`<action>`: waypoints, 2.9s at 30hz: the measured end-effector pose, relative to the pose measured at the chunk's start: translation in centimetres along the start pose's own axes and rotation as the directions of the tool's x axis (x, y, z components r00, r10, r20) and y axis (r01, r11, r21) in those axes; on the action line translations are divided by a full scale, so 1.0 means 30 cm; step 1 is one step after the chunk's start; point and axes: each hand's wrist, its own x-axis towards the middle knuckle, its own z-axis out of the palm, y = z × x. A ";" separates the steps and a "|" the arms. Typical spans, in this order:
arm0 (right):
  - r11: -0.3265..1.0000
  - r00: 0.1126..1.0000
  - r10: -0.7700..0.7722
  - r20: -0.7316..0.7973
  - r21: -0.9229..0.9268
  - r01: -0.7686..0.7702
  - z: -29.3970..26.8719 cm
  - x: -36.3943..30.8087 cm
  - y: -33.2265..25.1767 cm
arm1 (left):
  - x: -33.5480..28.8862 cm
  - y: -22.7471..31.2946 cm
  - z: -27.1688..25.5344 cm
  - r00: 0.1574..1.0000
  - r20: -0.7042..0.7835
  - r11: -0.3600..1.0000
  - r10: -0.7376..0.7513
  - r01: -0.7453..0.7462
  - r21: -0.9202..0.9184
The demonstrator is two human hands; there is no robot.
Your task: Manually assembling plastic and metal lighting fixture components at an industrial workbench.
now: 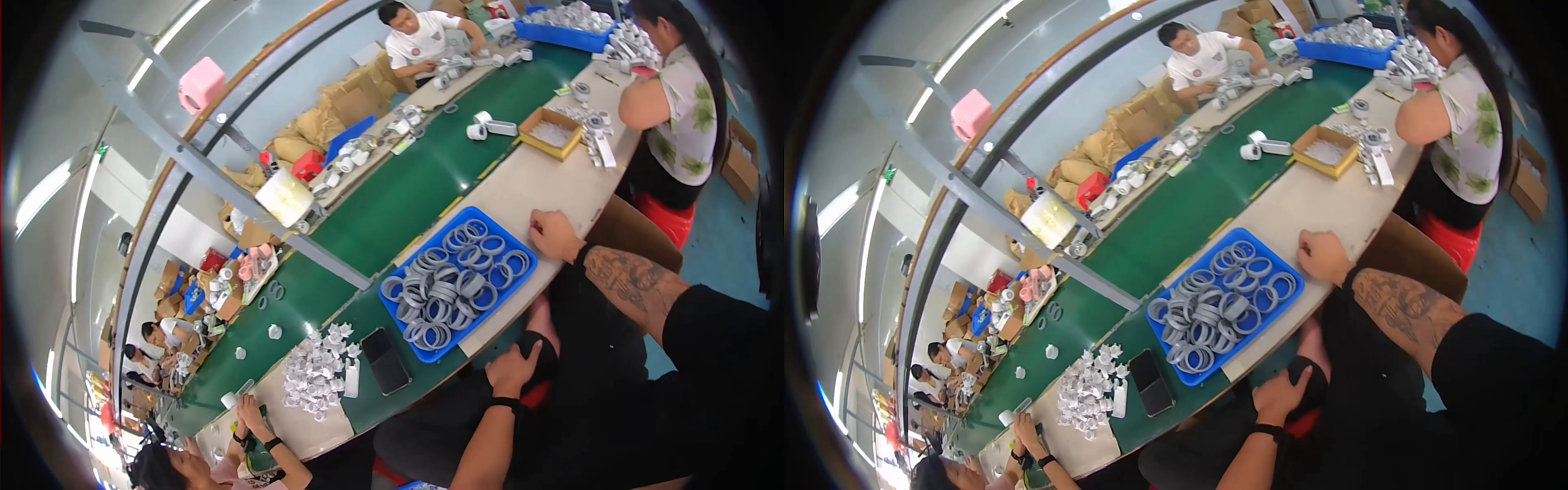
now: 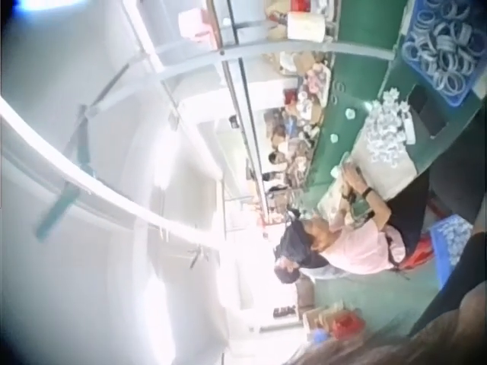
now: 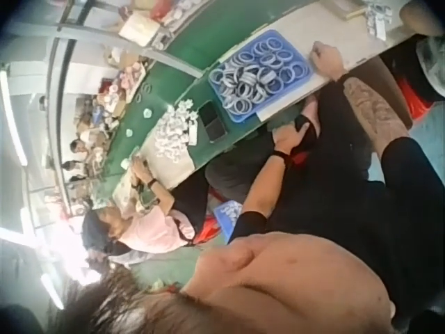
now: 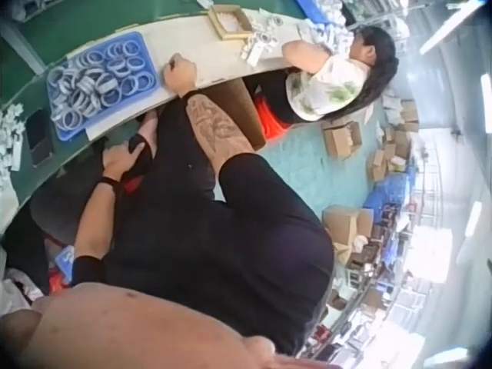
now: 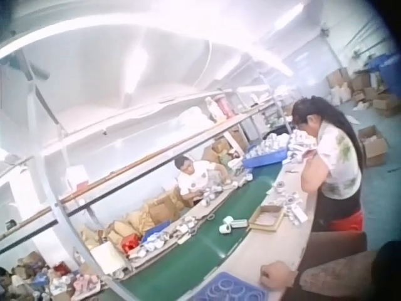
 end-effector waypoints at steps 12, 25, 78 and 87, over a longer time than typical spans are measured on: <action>0.999 1.000 -0.018 0.004 0.050 0.018 0.041 0.033 0.017 | 0.018 -0.097 0.046 1.000 -0.030 0.999 -0.010 0.009 -0.050; 0.994 0.996 0.077 0.045 0.075 -0.080 0.032 0.084 0.024 | 0.134 -0.106 0.005 1.000 0.025 0.991 0.005 -0.001 -0.135; 0.825 0.972 0.008 0.233 -0.552 0.125 0.744 1.452 0.063 | 0.134 -0.776 -0.507 0.381 -0.917 0.991 -0.121 -0.009 -0.134; 0.890 0.908 -0.256 0.332 -0.287 0.355 0.272 1.191 -0.273 | 0.021 -0.737 -0.501 0.304 -0.947 0.993 -0.105 -0.018 -0.116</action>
